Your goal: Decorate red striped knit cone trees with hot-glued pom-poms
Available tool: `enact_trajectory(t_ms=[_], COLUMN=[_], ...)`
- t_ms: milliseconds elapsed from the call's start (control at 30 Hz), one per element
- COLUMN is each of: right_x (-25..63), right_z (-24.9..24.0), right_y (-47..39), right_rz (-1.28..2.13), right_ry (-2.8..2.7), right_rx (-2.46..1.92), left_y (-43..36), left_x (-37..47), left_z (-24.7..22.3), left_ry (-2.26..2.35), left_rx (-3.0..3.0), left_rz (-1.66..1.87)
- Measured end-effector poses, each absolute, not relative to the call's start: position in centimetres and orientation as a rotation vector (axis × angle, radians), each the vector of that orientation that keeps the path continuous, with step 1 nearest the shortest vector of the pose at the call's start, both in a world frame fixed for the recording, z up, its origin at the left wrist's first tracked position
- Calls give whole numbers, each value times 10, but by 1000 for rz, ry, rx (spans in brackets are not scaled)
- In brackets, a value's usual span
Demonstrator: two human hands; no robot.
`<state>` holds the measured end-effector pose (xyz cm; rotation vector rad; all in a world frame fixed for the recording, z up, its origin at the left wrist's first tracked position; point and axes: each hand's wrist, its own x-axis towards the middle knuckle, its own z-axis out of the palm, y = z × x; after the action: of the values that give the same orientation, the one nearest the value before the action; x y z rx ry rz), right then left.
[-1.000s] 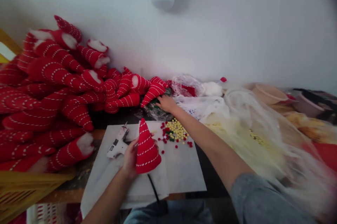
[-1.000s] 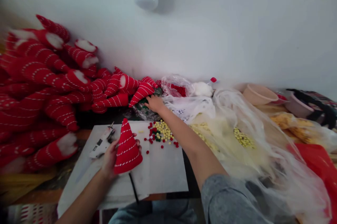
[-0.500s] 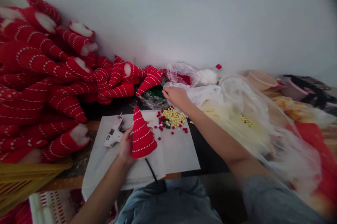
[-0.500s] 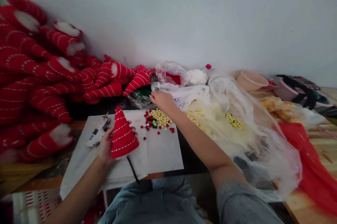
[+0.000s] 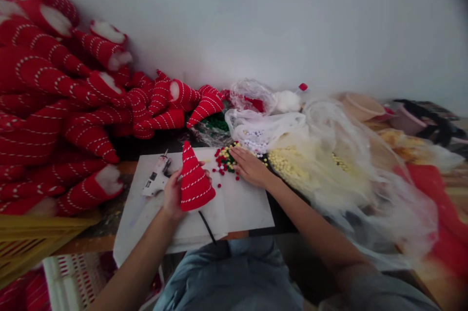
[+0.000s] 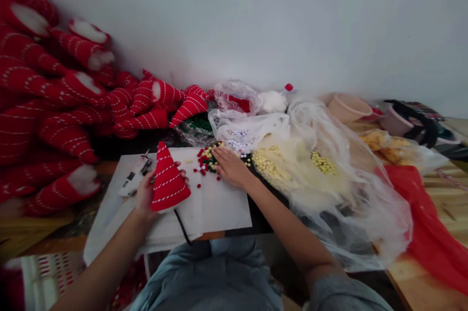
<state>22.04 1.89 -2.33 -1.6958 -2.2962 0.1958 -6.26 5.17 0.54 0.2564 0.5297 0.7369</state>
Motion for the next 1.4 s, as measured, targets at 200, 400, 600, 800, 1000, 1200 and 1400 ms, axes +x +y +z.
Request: enact_trajectory(t_ms=[200, 400, 600, 800, 1000, 1200, 1400], right_x=[206, 199, 227, 227, 209, 206, 199], right_z=[-28, -20, -4, -17, -18, 1, 1], right_y=[-3, 4, -24, -56, -49, -37, -44], right_rz=[137, 124, 61, 256, 302, 335, 274], right_ry=[-2364, -2312, -1961, -1833, -1912, -2025, -2003], right_rx=[-1863, -1946, -1824, -1863, -1977, -2106, -2173], left_y=[52, 54, 52, 54, 58, 70, 87], left_x=[-65, -65, -65, -61, -33, 4, 17], left_z=[2, -2, 3, 6, 32, 50, 37], left_ry=[524, 545, 549, 626, 811, 812, 683], left_rx=[275, 310, 290, 314, 276, 278, 371], left_rz=[733, 716, 761, 715, 651, 621, 617])
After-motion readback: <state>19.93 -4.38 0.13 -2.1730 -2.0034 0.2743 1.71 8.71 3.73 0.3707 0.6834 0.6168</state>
